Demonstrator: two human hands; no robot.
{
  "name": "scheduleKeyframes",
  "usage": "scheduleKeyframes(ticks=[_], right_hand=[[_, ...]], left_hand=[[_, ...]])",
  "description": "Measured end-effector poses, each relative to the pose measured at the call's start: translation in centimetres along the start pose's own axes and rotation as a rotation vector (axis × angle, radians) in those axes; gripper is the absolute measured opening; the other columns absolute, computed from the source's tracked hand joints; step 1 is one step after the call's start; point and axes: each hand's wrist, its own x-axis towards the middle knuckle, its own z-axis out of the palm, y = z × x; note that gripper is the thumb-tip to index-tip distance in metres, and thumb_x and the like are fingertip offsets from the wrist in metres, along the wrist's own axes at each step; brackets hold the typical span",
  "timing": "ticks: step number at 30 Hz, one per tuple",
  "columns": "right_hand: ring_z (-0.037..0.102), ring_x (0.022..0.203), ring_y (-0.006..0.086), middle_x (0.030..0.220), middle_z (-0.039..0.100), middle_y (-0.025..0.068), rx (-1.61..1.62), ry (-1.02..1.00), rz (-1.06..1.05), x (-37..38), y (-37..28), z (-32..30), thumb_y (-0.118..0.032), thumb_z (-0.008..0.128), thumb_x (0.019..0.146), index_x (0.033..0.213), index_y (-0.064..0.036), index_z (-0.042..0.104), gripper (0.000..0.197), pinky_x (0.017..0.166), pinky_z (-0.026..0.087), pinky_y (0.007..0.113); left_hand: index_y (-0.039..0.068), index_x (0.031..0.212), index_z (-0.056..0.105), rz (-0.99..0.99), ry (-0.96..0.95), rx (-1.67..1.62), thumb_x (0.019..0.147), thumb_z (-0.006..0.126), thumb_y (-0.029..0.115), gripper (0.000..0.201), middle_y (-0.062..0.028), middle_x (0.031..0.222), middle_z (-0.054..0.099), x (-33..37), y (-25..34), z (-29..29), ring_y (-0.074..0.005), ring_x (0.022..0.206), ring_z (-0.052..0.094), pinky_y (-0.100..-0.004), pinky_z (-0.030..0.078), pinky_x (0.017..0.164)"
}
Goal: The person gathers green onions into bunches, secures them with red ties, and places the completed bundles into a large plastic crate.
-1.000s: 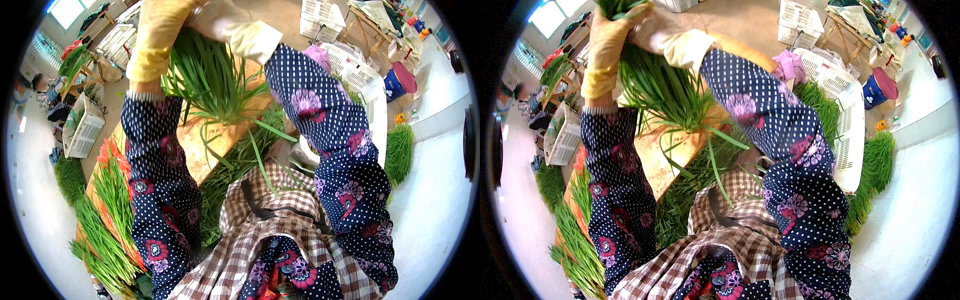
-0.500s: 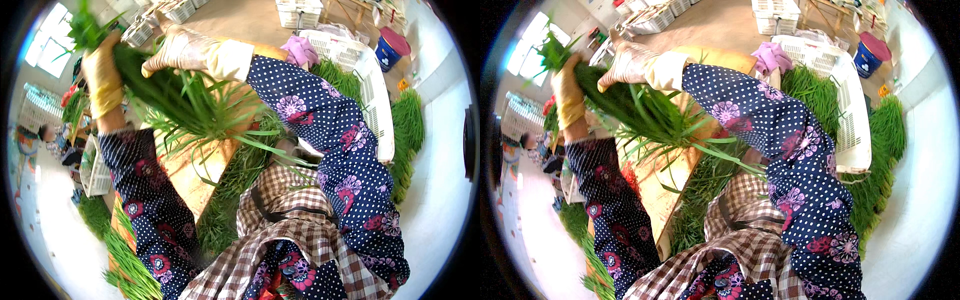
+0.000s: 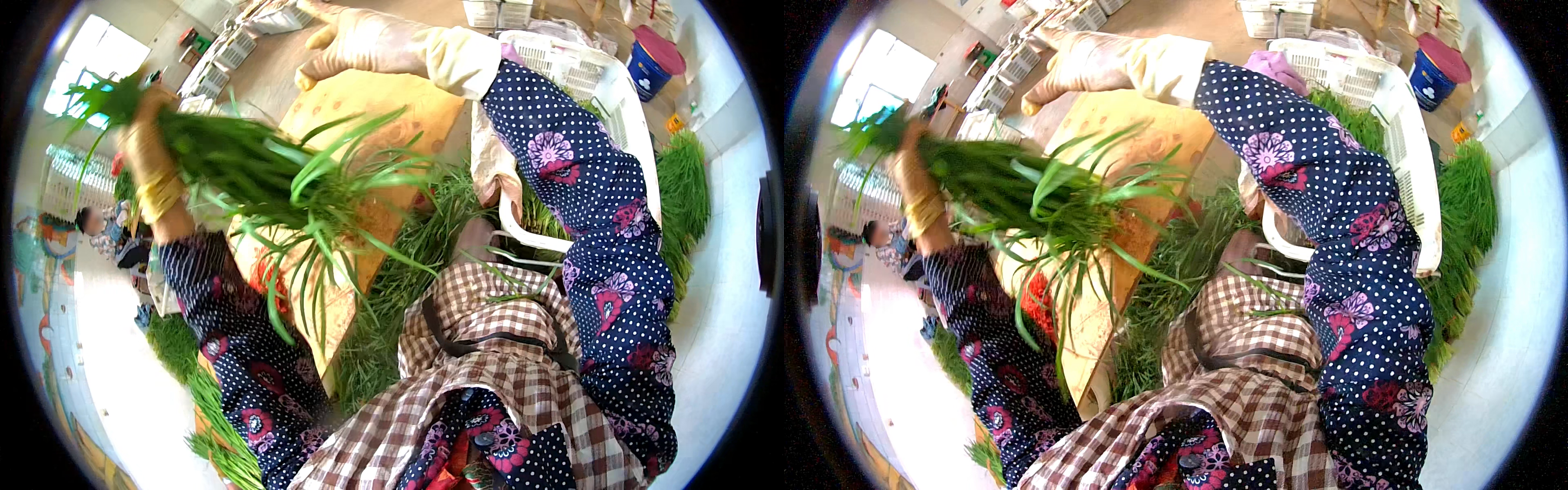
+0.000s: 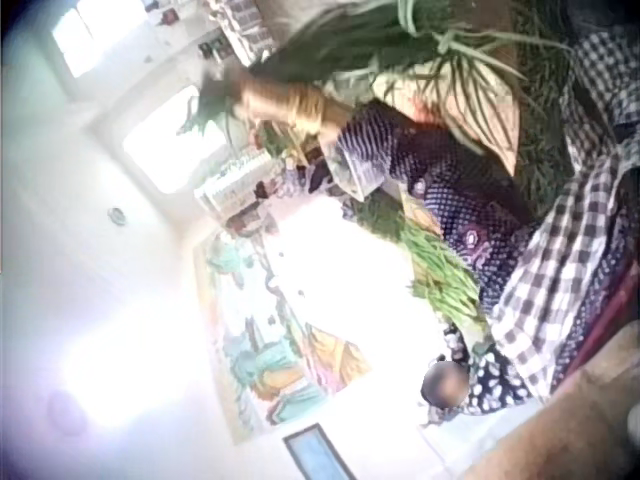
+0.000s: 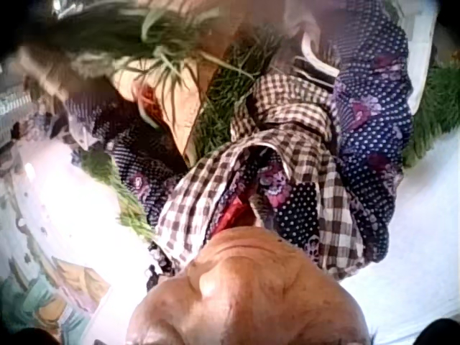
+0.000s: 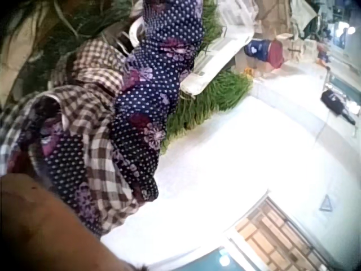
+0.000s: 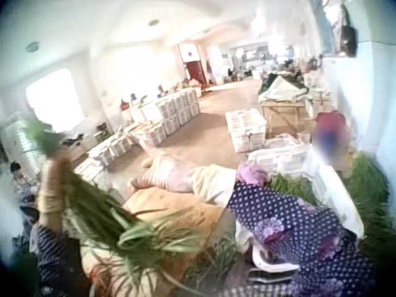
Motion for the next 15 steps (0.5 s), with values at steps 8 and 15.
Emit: scheduleKeyframes(ticks=[8,15], right_hand=[[0.055,0.100,0.0284,0.123,0.047,0.0249,-0.061,-0.057,0.190,-0.1,1.4,0.8,-0.036,0.073,0.067,0.138,0.0035,0.009,0.104,0.089,0.041,0.030],[0.056,0.100,0.0253,0.118,0.050,0.0221,0.233,-0.506,0.213,-2.4,11.0,7.1,-0.032,0.067,0.074,0.131,-0.0001,0.030,0.075,0.083,0.047,0.034]], left_hand=[[-0.003,0.108,0.058,0.298,-0.142,-0.472,0.077,0.060,0.004,0.032,-0.0061,0.081,0.061,0.6,-2.3,4.1,-0.0103,0.065,0.056,-0.0230,0.045,0.056],[-0.004,0.114,0.052,0.243,-0.170,-0.530,0.077,0.059,0.006,0.040,-0.0032,0.067,0.053,-1.5,1.2,6.2,-0.0108,0.059,0.051,-0.0216,0.042,0.055]])
